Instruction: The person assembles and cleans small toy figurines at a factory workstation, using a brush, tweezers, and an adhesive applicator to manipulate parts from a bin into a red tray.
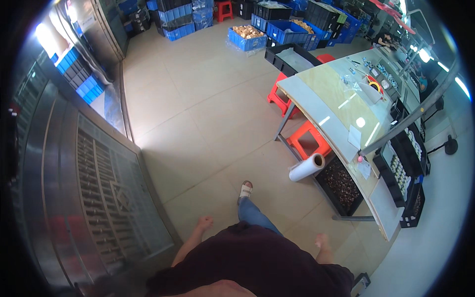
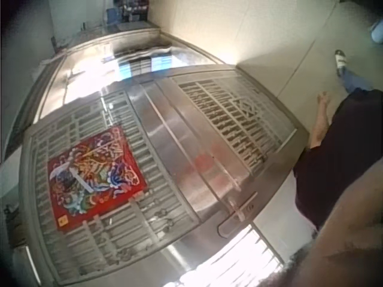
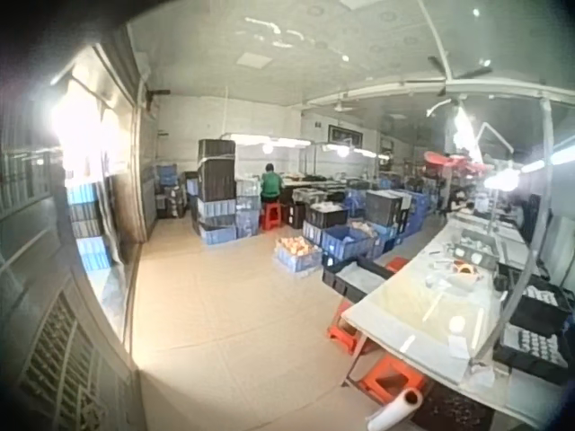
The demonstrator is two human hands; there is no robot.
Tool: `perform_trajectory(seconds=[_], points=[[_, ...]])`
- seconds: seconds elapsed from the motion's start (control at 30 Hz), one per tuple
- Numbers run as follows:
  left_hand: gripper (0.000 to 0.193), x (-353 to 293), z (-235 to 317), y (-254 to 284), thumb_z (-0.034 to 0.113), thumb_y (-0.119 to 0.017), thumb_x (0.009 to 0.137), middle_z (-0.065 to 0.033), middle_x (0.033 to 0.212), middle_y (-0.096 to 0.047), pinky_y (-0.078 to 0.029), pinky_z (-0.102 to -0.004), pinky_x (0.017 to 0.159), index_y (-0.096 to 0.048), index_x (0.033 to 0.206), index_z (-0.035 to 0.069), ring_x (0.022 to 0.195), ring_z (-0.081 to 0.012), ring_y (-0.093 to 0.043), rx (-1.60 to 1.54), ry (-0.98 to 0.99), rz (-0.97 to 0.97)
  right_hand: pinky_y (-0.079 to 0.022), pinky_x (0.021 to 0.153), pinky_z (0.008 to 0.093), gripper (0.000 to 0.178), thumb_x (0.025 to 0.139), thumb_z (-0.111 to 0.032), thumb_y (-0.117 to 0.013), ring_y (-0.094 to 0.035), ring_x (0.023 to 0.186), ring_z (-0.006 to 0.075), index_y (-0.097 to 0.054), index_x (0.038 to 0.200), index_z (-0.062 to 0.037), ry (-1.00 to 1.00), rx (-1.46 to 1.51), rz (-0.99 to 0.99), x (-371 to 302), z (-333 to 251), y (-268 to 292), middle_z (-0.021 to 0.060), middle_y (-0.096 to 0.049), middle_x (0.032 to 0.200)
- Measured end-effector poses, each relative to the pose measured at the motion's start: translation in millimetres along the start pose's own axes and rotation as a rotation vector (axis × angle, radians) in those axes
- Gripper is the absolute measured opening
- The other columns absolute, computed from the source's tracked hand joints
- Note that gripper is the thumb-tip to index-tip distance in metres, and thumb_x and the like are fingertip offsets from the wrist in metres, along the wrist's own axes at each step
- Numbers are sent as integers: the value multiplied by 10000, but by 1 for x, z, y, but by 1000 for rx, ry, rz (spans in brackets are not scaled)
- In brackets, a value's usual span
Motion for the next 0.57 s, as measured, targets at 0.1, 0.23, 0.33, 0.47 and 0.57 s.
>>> perform_trajectory(seconds=[0.1, 0.23, 0.33, 0.47, 0.57], points=[[290, 31, 55, 22, 242, -551, 773, -111, 921, -646, -484, -330, 752, -633, 994, 73, 840, -205, -624, 9, 8, -85, -467, 494, 329, 144, 771, -57, -538, -608, 585, 241, -611, 890, -20, 357, -704, -104, 20, -63, -22, 124, -628, 740], [310, 46, 97, 108, 163, -517, 784, -124, 953, -632, -492, -323, 736, -591, 1057, 35, 808, -204, -630, 119, 167, 85, -472, 514, 344, 172, 776, -71, -518, -619, 602, 267, -607, 893, 17, 39, -172, -14, 2, -227, -21, 172, -619, 704], [303, 69, 127, 167, 129, -508, 789, -130, 887, -632, -497, -312, 669, -577, 1049, -9, 753, -200, -631, -45, 305, 270, -474, 666, 403, 167, 747, -76, -514, -622, 746, 300, -638, 842, -19, 306, -220, 73, 70, -351, -49, 189, -626, 778], [287, 87, 208, 202, 110, -503, 792, -124, 848, -630, -494, -314, 608, -575, 1044, -8, 686, -201, -627, -75, 224, 319, -480, 726, 376, 192, 746, -156, -562, -611, 827, 307, -633, 896, -59, 796, -168, 110, 103, -575, -91, 157, -635, 861], [270, 113, 225, 202, 101, -513, 797, -107, 834, -627, -491, -310, 563, -577, 1038, -3, 632, -204, -621, -235, 284, 295, -484, 726, 357, 225, 771, -154, -557, -619, 830, 285, -613, 970, -65, 895, -57, 5, 46, -739, -118, 146, -641, 880]])
Point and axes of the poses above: each hand's wrist, its own x-axis towards the middle knuckle, its own y-axis out of the back of the hand, z = x × y, the point moved 7 cm from there along x, towards the middle knuckle
